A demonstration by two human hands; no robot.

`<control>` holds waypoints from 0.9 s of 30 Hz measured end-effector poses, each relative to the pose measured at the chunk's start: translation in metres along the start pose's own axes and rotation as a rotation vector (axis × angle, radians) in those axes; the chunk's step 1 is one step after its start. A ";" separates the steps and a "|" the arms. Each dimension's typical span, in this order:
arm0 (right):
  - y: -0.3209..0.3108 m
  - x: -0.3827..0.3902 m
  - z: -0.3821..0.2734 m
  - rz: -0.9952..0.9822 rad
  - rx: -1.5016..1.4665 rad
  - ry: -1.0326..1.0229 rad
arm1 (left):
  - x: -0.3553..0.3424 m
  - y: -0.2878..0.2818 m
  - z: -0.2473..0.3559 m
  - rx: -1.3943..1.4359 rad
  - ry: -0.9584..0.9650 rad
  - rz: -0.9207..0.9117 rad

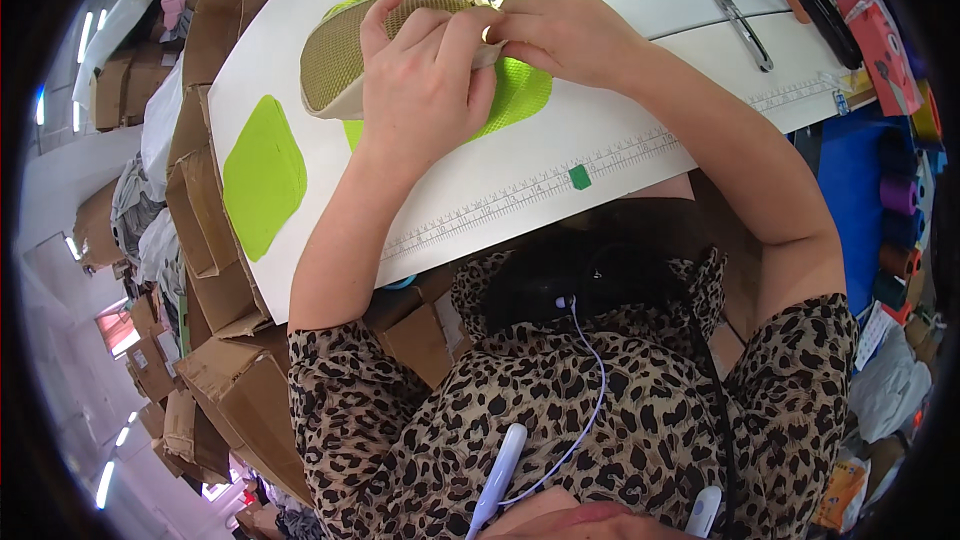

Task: Sewing a neon green mesh pouch using an industrial sewing machine.

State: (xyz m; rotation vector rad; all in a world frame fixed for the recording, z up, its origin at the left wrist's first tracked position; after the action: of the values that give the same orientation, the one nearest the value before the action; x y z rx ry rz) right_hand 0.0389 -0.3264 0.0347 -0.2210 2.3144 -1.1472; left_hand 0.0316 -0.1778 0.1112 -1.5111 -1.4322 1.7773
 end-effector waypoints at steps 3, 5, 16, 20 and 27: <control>0.001 0.002 -0.004 0.132 -0.067 -0.071 | -0.003 -0.007 0.003 -0.060 0.023 -0.075; -0.001 0.003 0.000 0.116 -0.122 -0.047 | -0.003 -0.008 0.002 -0.088 0.040 -0.029; -0.003 -0.002 0.002 -0.121 -0.288 0.209 | -0.006 -0.009 0.001 -0.065 0.059 -0.073; -0.007 -0.001 -0.001 -0.106 -0.253 0.170 | -0.006 -0.010 0.004 -0.047 0.107 -0.028; -0.005 -0.003 -0.001 -0.044 -0.215 0.086 | -0.007 -0.014 0.005 -0.093 0.035 -0.062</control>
State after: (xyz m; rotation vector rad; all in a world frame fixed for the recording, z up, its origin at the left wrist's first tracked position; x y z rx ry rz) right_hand 0.0401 -0.3282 0.0403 -0.3079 2.5217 -0.9440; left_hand 0.0255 -0.1801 0.1266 -1.5190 -1.5468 1.6608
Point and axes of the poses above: each hand's wrist, its own x-axis away from the middle knuckle, its own y-axis out of the palm, z = x × y, the point moved 4 cm from there along -x, towards the middle knuckle, and after that the axes turned 7 degrees about y, right-handed, at the moved point
